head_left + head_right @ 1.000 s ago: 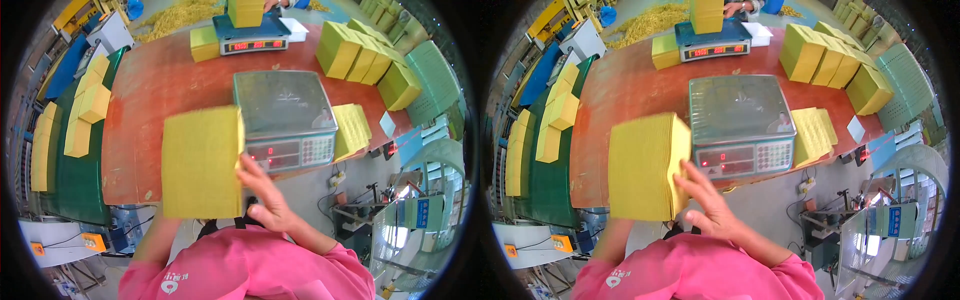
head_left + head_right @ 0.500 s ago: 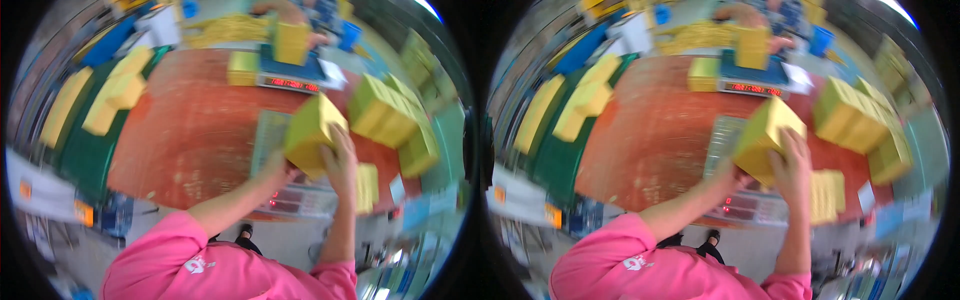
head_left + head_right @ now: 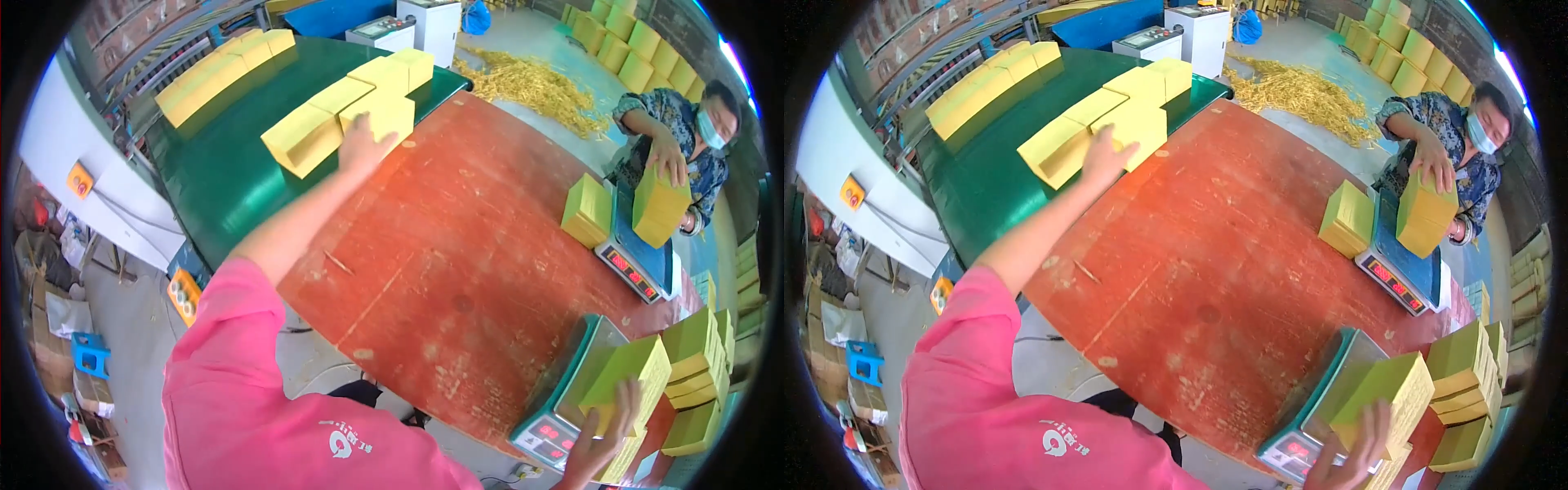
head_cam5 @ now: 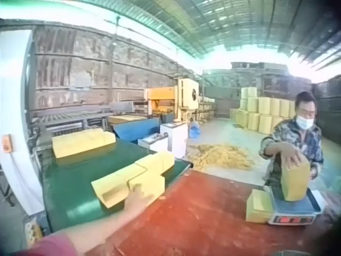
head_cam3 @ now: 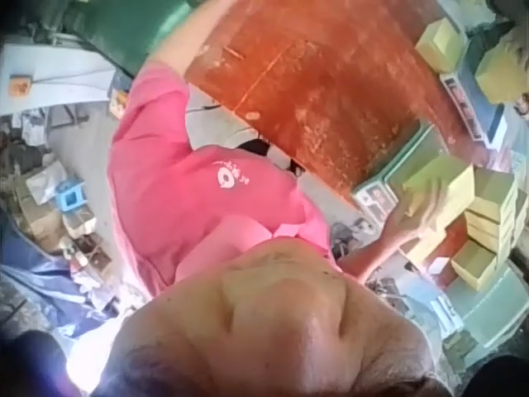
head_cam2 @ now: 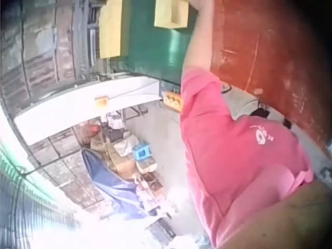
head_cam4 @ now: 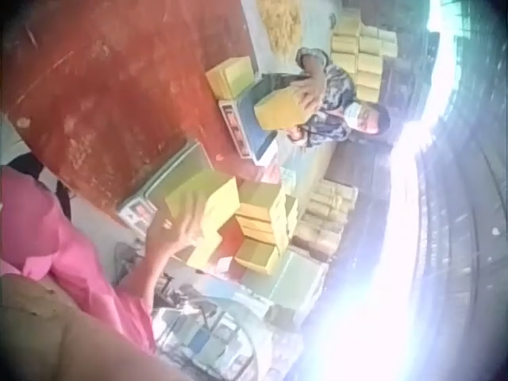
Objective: The recorder weighs stacks of yellow paper sheets on a digital scale and stacks them on a table and conveyor belt in an industrial setting.
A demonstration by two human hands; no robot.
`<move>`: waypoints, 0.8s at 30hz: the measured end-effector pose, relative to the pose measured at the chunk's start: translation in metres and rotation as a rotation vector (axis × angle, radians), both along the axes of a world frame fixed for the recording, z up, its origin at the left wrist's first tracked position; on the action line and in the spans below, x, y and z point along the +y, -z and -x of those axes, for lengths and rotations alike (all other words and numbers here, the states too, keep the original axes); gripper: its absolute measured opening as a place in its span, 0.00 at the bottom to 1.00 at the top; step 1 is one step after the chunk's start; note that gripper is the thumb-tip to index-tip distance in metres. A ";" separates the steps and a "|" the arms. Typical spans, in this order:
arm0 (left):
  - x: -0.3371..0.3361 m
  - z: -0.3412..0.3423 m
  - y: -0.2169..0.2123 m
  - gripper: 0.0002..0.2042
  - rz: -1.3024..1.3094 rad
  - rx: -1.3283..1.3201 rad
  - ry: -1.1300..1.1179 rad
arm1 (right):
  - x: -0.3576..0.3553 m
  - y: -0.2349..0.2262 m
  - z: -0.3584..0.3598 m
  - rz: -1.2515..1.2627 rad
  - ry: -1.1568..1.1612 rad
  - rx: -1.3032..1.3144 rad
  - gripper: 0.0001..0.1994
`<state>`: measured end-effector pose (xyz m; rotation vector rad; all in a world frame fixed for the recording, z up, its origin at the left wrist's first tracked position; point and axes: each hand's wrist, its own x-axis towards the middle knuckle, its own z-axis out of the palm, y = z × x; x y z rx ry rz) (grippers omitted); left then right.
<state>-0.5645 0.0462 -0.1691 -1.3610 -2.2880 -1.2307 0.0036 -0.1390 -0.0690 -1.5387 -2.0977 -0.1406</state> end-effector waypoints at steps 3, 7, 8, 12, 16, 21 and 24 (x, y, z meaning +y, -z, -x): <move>0.051 0.086 0.008 0.43 0.182 0.078 -0.102 | 0.001 0.027 0.076 0.324 -0.167 0.287 0.23; 0.100 0.147 0.016 0.38 0.468 -0.099 -0.053 | -0.014 0.086 0.141 0.648 -0.257 0.395 0.19; 0.108 0.155 0.016 0.36 0.512 -0.085 -0.036 | -0.022 0.102 0.155 0.686 -0.255 0.431 0.18; 0.130 0.198 0.004 0.29 0.706 -0.294 0.184 | -0.040 0.160 0.188 0.589 -0.331 0.448 0.15; 0.136 0.184 0.021 0.31 0.605 -0.822 0.547 | -0.034 0.179 0.202 0.521 -0.255 0.516 0.13; 0.121 0.149 0.015 0.34 0.641 -0.872 0.658 | -0.025 0.179 0.194 0.623 -0.261 0.656 0.13; 0.124 0.067 0.013 0.34 1.026 -0.602 1.121 | -0.005 0.147 0.189 0.643 -0.134 0.662 0.17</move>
